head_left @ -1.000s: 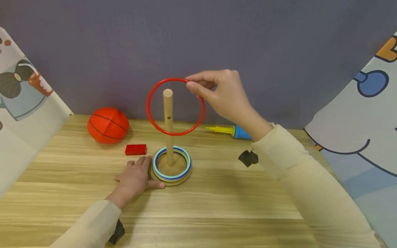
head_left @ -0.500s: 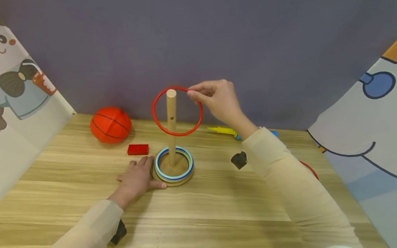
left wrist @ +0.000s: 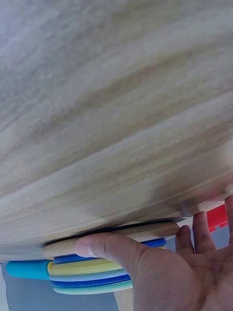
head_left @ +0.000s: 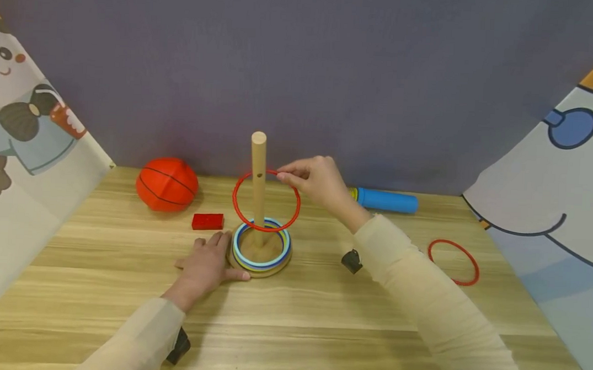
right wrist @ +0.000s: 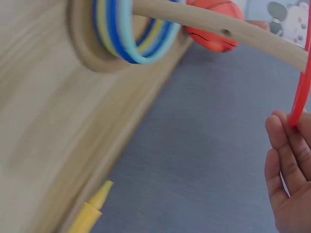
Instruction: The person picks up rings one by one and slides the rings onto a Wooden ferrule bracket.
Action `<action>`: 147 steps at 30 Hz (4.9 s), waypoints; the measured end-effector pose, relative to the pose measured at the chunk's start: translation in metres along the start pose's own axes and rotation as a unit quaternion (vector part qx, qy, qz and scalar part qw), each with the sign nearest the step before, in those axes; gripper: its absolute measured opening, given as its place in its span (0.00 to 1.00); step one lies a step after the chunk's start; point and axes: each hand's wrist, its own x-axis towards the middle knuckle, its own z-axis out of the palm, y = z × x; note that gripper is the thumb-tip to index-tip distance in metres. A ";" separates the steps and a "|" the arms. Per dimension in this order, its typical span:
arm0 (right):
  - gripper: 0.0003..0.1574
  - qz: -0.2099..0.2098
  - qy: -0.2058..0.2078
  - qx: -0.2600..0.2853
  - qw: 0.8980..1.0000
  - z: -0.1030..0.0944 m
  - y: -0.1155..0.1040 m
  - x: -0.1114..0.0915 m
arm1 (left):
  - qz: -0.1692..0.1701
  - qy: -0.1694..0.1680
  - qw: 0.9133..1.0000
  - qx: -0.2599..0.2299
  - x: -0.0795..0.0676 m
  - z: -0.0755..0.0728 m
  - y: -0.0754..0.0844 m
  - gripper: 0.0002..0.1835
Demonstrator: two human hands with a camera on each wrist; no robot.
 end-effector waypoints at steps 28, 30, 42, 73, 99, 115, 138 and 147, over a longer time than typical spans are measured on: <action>0.09 -0.023 -0.043 -0.034 0.998 0.074 0.040 -0.030 | -0.001 -0.007 1.000 -0.006 0.002 0.001 -0.003 0.62; 0.09 -0.027 -0.040 -0.034 0.998 0.076 0.041 -0.031 | -0.001 -0.005 1.000 -0.006 0.002 0.002 -0.003 0.61; 0.09 -0.018 -0.010 -0.049 0.999 0.086 0.047 -0.036 | 0.002 -0.006 1.000 -0.009 0.002 0.001 -0.002 0.62; 0.18 0.078 -0.074 0.069 0.992 0.084 0.052 -0.039 | -0.007 -0.009 1.000 -0.005 0.002 0.002 -0.002 0.63; 0.22 0.072 -0.099 0.049 0.991 -0.028 0.079 -0.104 | 0.004 -0.001 1.000 -0.010 0.000 0.003 -0.002 0.63; 0.25 0.117 -0.045 0.011 0.992 -0.086 0.116 -0.170 | 0.010 -0.001 1.000 -0.007 0.001 0.004 -0.004 0.64; 0.28 0.237 0.065 -0.080 0.966 -0.137 0.208 -0.250 | 0.012 0.000 1.000 -0.004 -0.001 0.004 -0.005 0.63; 0.34 0.301 0.088 -0.086 0.946 -0.143 0.248 -0.264 | 0.018 0.005 1.000 0.002 0.000 0.005 -0.005 0.64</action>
